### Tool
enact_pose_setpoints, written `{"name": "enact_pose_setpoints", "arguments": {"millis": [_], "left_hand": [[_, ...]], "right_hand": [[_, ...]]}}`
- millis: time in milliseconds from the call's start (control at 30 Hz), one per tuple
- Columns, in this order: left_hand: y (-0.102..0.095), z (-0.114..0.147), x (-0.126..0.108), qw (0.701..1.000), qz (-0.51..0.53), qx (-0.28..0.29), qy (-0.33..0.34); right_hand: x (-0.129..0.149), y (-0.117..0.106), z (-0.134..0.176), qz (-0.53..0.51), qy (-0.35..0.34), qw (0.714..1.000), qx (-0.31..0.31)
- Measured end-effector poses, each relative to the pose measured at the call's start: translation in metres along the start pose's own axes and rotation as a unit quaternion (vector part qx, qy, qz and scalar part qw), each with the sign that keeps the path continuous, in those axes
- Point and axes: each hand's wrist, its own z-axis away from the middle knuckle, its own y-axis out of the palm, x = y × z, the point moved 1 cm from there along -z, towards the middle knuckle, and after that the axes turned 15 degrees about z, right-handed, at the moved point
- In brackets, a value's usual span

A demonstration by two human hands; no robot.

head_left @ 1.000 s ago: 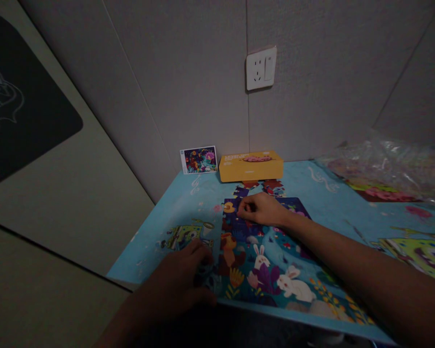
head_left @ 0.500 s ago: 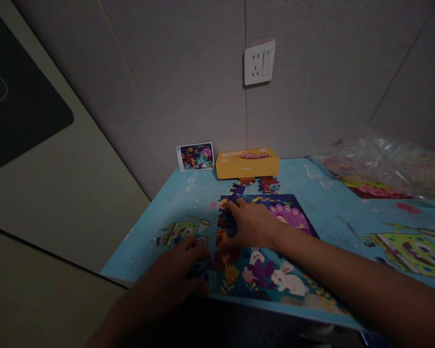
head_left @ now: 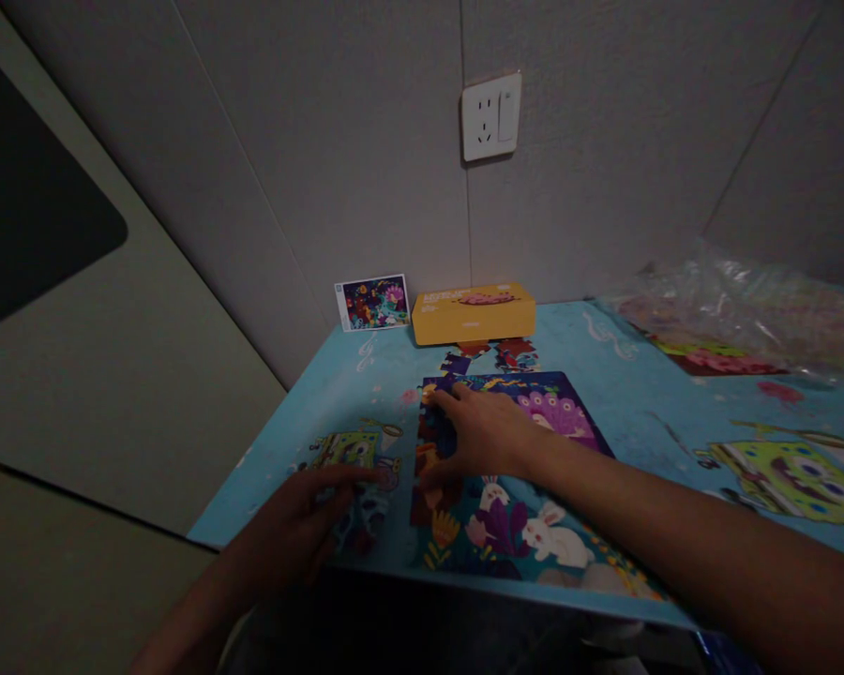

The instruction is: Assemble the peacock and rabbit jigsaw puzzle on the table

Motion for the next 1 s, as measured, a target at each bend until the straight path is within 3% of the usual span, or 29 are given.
{"name": "enact_pose_setpoints", "arguments": {"millis": [100, 267, 400, 567, 667, 800, 1000], "left_hand": [[0.001, -0.002, 0.008, 0.998, 0.061, -0.015, -0.014], [0.014, -0.004, 0.01, 0.985, 0.133, -0.112, -0.012], [0.019, 0.004, 0.008, 0.997, -0.005, -0.082, -0.009], [0.014, 0.009, 0.008, 0.953, -0.228, -0.133, 0.146], [0.015, 0.004, 0.014, 0.934, -0.264, -0.086, 0.225], [0.018, -0.003, 0.02, 0.931, -0.271, -0.005, 0.244], [0.012, -0.001, 0.017, 0.946, -0.245, -0.021, 0.213]], "right_hand": [[-0.001, 0.0, -0.002, 0.001, 0.0, 1.0, 0.008], [-0.001, 0.0, -0.002, -0.002, 0.001, 1.0, 0.016], [-0.001, 0.0, -0.002, 0.0, -0.001, 1.0, 0.011], [-0.001, -0.001, -0.001, 0.005, -0.005, 1.0, 0.004], [-0.001, -0.002, 0.0, 0.011, -0.004, 1.0, 0.002], [-0.002, 0.0, -0.001, 0.011, -0.01, 1.0, -0.001], [-0.003, 0.002, -0.002, 0.01, -0.007, 1.0, -0.001]]}}
